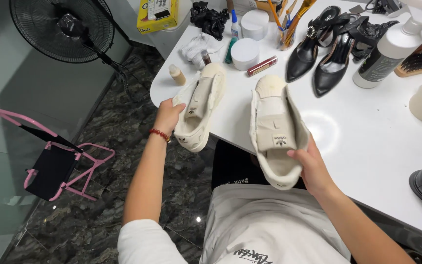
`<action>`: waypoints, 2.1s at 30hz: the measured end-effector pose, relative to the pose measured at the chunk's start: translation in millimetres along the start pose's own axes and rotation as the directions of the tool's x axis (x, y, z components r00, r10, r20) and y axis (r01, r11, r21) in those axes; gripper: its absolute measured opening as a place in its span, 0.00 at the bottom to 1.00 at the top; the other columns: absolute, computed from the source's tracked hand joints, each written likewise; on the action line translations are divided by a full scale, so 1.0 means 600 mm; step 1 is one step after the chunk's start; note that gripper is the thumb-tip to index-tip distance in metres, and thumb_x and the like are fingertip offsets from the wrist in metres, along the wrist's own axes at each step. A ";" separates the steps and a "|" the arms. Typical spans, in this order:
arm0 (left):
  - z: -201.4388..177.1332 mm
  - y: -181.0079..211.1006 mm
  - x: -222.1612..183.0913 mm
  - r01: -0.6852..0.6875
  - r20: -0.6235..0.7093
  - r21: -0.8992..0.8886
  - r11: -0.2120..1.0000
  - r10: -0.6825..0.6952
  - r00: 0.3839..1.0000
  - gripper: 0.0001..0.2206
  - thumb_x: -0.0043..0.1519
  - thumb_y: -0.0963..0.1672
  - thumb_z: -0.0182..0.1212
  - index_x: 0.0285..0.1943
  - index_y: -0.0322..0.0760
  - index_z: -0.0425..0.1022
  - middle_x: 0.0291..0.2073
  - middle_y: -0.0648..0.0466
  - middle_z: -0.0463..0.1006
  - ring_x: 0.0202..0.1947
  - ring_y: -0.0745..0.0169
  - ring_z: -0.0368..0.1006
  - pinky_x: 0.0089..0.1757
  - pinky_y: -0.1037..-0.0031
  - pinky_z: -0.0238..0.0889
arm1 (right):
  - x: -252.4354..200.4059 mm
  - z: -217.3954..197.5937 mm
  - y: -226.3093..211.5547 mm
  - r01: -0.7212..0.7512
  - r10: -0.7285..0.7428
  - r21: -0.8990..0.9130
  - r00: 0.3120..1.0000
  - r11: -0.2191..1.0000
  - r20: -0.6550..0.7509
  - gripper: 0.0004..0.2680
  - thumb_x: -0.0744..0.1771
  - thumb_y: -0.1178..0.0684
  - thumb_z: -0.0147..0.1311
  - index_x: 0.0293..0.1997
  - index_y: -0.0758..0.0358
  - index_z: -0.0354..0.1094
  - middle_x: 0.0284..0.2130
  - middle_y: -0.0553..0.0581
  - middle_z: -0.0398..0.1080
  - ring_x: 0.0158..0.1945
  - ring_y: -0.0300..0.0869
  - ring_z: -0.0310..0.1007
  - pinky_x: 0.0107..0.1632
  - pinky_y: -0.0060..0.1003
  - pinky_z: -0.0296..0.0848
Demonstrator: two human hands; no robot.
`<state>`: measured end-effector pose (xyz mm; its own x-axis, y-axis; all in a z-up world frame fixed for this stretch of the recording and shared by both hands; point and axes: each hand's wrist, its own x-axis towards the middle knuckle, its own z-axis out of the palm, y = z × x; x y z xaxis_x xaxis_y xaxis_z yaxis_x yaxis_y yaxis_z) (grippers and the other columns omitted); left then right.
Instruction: The person applies masking tape to a white sneaker, covering the toe box and side panels. They tear strips from a roll, press them onto the shoe, and smooth them down. The person repeats this process on the second sneaker, taping the toe and side areas.
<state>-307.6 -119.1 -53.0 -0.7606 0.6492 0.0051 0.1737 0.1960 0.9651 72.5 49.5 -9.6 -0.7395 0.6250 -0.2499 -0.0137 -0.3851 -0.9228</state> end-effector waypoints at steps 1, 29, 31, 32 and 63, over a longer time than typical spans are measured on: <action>-0.020 0.003 -0.022 0.000 -0.004 0.003 1.000 0.000 1.000 0.19 0.59 0.40 0.60 0.60 0.27 0.73 0.50 0.50 0.82 0.50 0.60 0.77 0.51 0.71 0.67 | 0.015 0.016 -0.002 0.000 0.000 0.002 1.000 1.000 0.005 0.33 0.59 0.57 0.47 0.76 0.57 0.44 0.66 0.59 0.59 0.66 0.44 0.62 0.62 0.40 0.65; 0.033 0.155 -0.317 -0.037 -0.099 -0.138 0.990 0.023 0.995 0.14 0.65 0.41 0.56 0.57 0.23 0.76 0.43 0.48 0.83 0.42 0.67 0.76 0.45 0.75 0.69 | -0.064 -0.023 0.109 0.141 0.024 -0.588 0.964 0.797 0.264 0.17 0.67 0.49 0.54 0.63 0.61 0.66 0.54 0.61 0.75 0.57 0.46 0.75 0.59 0.40 0.72; 0.073 0.154 -0.295 -0.005 0.011 -0.199 0.980 0.008 1.000 0.14 0.65 0.40 0.57 0.57 0.23 0.77 0.43 0.48 0.83 0.41 0.67 0.76 0.44 0.75 0.69 | -0.094 -0.117 0.163 0.061 0.092 -0.771 0.984 0.634 0.153 0.14 0.66 0.46 0.55 0.56 0.57 0.74 0.46 0.57 0.81 0.47 0.45 0.83 0.51 0.40 0.78; 0.099 0.154 -0.283 0.066 0.159 -0.292 0.954 -0.019 0.987 0.14 0.64 0.40 0.57 0.56 0.22 0.77 0.43 0.49 0.83 0.41 0.68 0.76 0.44 0.76 0.70 | -0.097 -0.169 0.198 -0.173 0.071 -0.848 0.985 0.500 -0.159 0.15 0.68 0.44 0.52 0.56 0.58 0.75 0.45 0.60 0.81 0.46 0.49 0.81 0.53 0.42 0.78; 0.336 -0.147 -0.252 -0.312 0.567 0.603 0.734 -0.119 0.815 0.15 0.65 0.50 0.59 0.37 0.31 0.75 0.38 0.40 0.78 0.41 0.38 0.73 0.44 0.53 0.67 | -0.237 -0.227 0.044 -0.561 0.401 -0.691 0.822 0.455 -0.404 0.13 0.67 0.42 0.55 0.36 0.63 0.75 0.18 0.57 0.70 0.23 0.42 0.65 0.30 0.37 0.66</action>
<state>-82.2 -86.4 -191.9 -0.2864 0.9225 -0.2589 0.7418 0.3845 0.5494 269.2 42.9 -38.6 -0.3419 0.6340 -0.6936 0.8740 -0.0568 -0.4827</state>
